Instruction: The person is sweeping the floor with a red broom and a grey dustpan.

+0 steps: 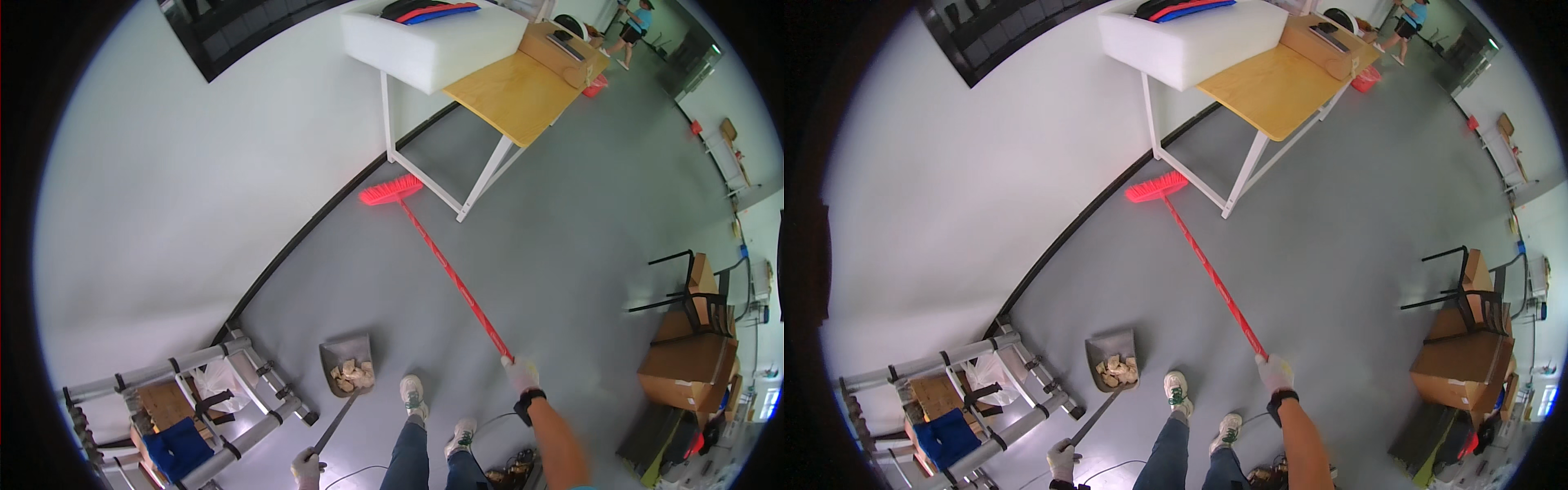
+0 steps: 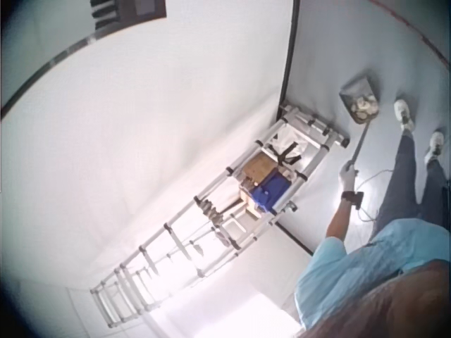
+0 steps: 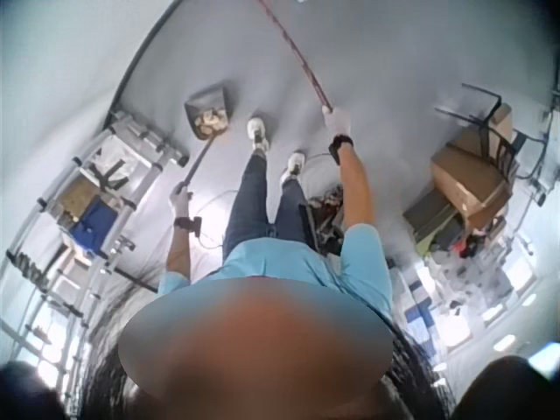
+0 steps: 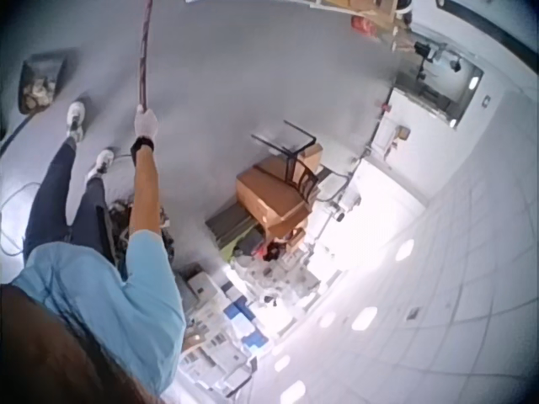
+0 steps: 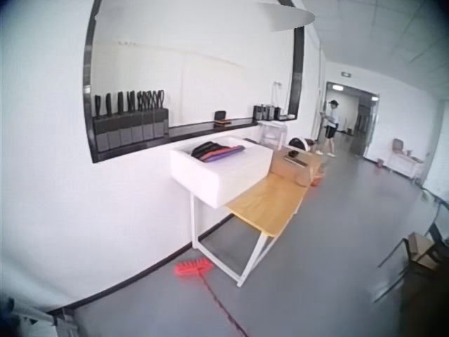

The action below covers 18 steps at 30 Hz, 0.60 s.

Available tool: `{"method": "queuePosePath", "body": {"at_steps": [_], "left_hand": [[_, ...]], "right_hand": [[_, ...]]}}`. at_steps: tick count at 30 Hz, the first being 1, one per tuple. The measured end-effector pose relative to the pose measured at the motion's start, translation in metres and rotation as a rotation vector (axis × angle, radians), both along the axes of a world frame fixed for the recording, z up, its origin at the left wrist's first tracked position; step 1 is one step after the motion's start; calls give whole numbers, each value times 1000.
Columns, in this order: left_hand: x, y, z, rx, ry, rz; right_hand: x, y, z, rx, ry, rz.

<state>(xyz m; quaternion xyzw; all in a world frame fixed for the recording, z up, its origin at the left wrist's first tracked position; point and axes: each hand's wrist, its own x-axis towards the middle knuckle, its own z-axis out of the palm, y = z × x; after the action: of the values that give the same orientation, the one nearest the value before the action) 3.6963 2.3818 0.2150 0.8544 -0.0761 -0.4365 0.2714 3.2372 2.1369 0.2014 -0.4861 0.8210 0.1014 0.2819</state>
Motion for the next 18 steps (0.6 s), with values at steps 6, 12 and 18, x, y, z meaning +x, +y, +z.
{"method": "queuePosePath", "body": {"at_steps": [6, 12, 18], "left_hand": [[13, -41, -17, 29, -10, -97], [21, -68, -10, 65, -17, -195], [26, -71, -14, 45, -25, -191]], "right_hand": [[-3, 83, -17, 145, 5, -149], [-17, 118, -29, 267, -26, -181], [-23, 108, -14, 322, -230, -273]]}}
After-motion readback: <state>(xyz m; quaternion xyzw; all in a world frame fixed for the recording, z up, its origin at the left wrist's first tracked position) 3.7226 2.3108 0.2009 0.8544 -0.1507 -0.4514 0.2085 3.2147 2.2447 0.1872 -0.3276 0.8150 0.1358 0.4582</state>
